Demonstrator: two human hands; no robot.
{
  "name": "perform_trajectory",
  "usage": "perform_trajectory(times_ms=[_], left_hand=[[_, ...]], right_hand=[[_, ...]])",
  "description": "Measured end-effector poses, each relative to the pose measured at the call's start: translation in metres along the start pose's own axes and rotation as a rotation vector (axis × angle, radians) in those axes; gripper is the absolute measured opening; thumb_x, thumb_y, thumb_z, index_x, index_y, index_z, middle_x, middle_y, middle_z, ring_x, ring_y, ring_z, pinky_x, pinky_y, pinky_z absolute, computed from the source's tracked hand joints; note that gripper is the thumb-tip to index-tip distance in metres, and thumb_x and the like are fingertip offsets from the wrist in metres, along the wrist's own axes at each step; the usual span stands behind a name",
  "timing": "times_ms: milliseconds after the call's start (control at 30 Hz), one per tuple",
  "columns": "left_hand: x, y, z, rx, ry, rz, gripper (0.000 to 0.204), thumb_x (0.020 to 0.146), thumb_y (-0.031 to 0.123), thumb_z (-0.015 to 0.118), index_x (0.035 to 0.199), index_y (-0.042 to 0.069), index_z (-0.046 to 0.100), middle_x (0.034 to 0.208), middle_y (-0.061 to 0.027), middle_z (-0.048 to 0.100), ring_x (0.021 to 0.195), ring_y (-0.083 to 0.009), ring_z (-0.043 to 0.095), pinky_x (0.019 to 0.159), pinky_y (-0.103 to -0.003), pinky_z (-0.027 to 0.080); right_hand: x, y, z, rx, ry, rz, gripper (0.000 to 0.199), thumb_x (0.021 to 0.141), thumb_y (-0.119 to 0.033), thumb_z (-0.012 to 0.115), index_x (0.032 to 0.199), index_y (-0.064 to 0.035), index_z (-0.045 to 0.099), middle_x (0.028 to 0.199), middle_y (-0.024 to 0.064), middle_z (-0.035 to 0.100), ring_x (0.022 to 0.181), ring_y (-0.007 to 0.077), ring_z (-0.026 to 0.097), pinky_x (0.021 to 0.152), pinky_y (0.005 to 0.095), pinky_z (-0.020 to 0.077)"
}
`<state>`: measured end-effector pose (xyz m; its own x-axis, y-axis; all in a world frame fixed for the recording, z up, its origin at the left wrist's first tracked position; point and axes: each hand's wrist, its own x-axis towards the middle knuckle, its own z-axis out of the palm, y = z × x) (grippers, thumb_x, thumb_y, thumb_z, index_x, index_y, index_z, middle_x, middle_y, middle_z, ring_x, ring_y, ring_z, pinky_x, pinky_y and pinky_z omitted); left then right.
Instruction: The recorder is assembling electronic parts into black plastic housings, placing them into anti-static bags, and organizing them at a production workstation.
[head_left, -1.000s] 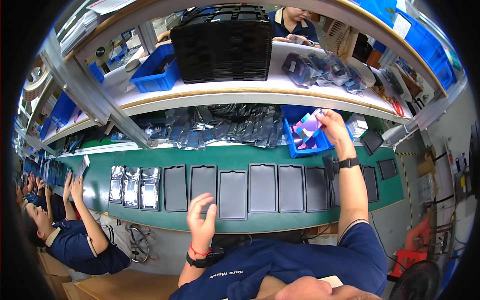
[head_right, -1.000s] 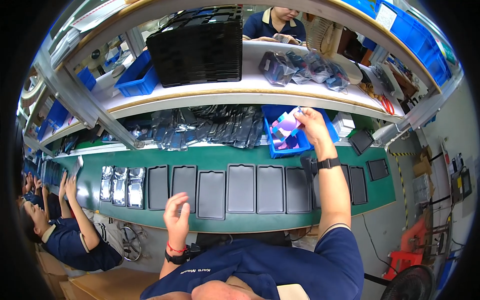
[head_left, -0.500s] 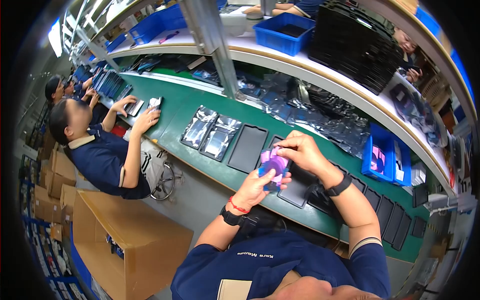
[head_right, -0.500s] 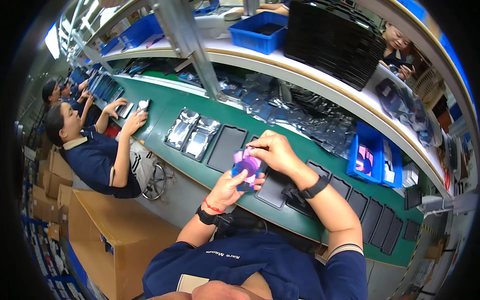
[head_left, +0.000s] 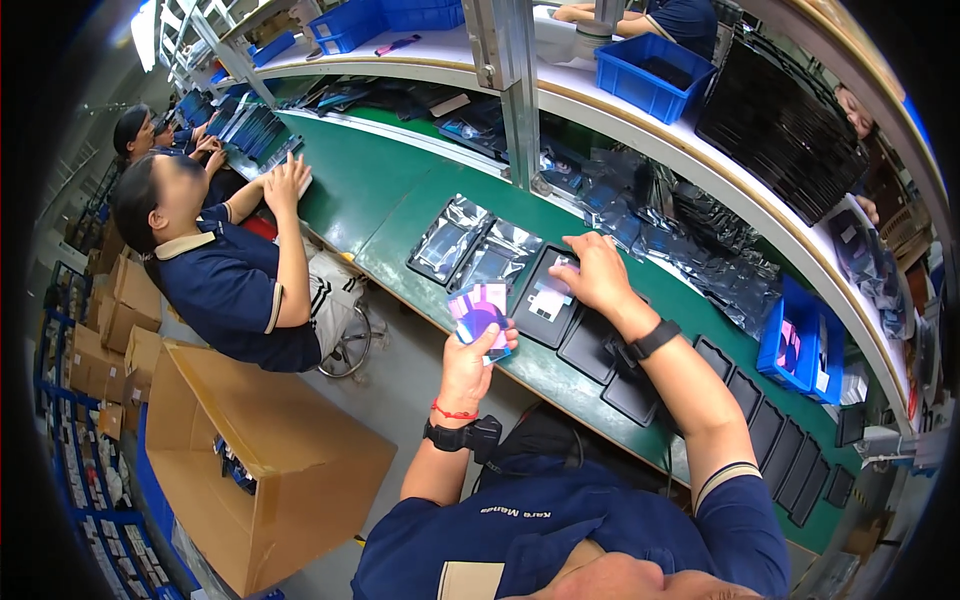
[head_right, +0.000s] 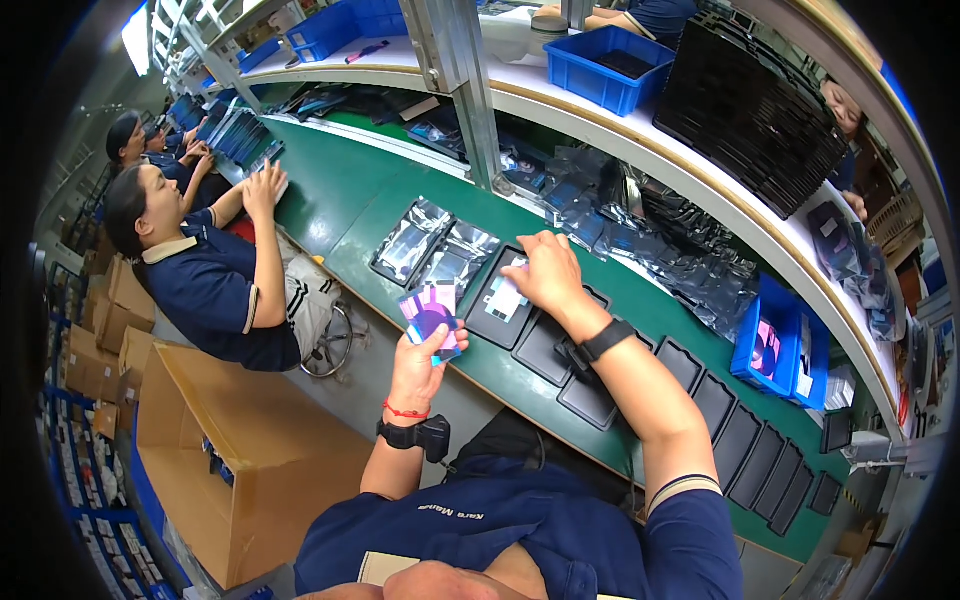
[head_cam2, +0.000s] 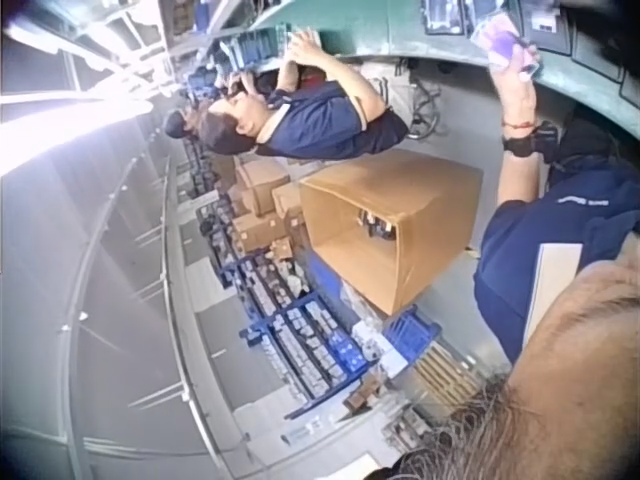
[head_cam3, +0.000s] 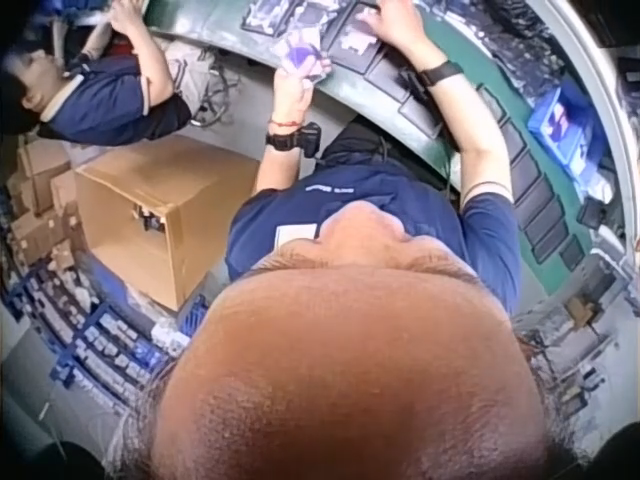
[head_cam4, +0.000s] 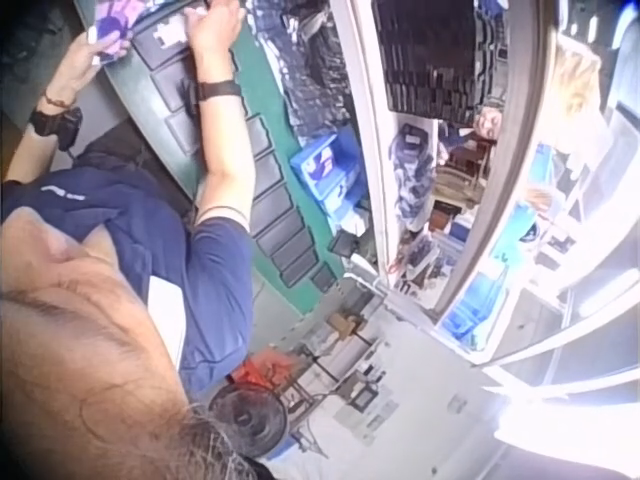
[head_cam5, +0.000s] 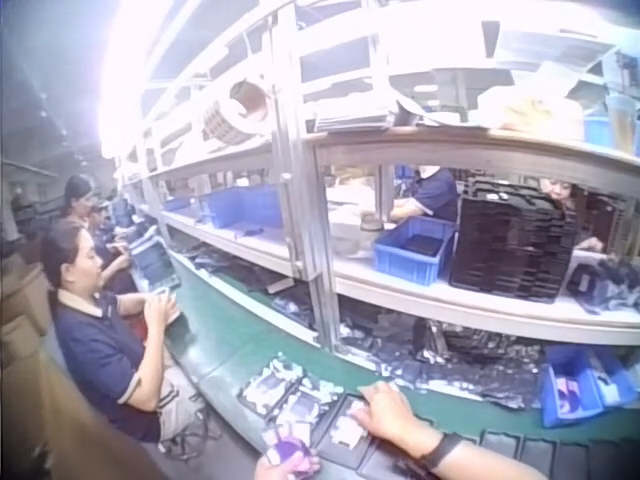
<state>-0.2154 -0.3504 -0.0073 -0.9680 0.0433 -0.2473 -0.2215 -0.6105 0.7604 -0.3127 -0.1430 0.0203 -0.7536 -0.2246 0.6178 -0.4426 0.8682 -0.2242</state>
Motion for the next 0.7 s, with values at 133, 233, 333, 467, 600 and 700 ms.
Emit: perform_trajectory(times_ms=[133,233,333,467,600,700], left_hand=[[0.005,-0.014,0.029,0.05,-0.085,-0.065,0.022,0.081,0.0,0.062,0.102,-0.001,0.057,0.09,-0.0119,0.064,0.074,-0.0189,0.064,0.066,-0.029,0.054],[0.005,-0.024,0.044,0.108,-0.182,-0.096,0.026,0.083,0.006,0.061,0.108,-0.002,0.055,0.091,-0.012,0.063,0.077,-0.021,0.064,0.07,-0.034,0.054],[0.005,-0.019,0.052,-0.116,-0.212,-0.226,0.027,0.088,0.011,0.055,0.112,-0.002,0.051,0.095,-0.0134,0.062,0.079,-0.0225,0.064,0.071,-0.037,0.054],[0.013,-0.032,0.034,-0.021,-0.15,-0.114,0.026,0.091,0.008,0.049,0.114,-0.003,0.048,0.1,-0.0131,0.061,0.084,-0.0238,0.064,0.074,-0.035,0.054],[0.012,-0.031,0.043,0.028,-0.132,-0.092,0.024,0.086,0.0,0.055,0.11,-0.002,0.053,0.098,-0.011,0.062,0.083,-0.0184,0.064,0.074,-0.03,0.053],[0.006,-0.037,0.063,0.164,-0.184,-0.052,0.022,0.083,-0.002,0.059,0.105,-0.001,0.056,0.095,-0.0082,0.063,0.083,-0.0157,0.063,0.074,-0.028,0.052]], right_hand=[[-0.004,-0.018,-0.022,0.814,-0.509,0.479,0.039,0.067,-0.027,0.079,0.09,0.0008,0.065,0.068,0.0054,0.062,0.061,0.0101,0.057,0.056,0.0265,0.046],[-0.014,-0.013,-0.034,0.778,-0.517,0.525,0.019,0.07,-0.013,0.075,0.082,-0.0012,0.065,0.059,0.0013,0.06,0.054,0.006,0.051,0.051,0.0233,0.0409],[-0.03,0.007,-0.048,0.843,-0.467,0.647,0.013,0.072,-0.007,0.071,0.083,-0.0021,0.066,0.059,0.0014,0.06,0.054,0.0054,0.05,0.05,0.0232,0.0401],[-0.048,0.034,-0.06,0.671,-0.492,0.709,0.016,0.073,-0.006,0.068,0.088,-0.0021,0.065,0.062,0.004,0.063,0.057,0.0103,0.058,0.055,0.0269,0.0446],[-0.06,0.031,-0.076,0.109,-0.504,0.487,0.035,0.07,-0.025,0.073,0.095,-0.0021,0.064,0.083,0.0132,0.066,0.076,0.028,0.064,0.064,0.0371,0.0485],[-0.059,0.013,-0.092,0.099,-0.232,0.385,0.045,0.07,-0.031,0.075,0.1,0.001,0.063,0.077,0.0114,0.063,0.069,0.0233,0.061,0.061,0.0317,0.0475]])
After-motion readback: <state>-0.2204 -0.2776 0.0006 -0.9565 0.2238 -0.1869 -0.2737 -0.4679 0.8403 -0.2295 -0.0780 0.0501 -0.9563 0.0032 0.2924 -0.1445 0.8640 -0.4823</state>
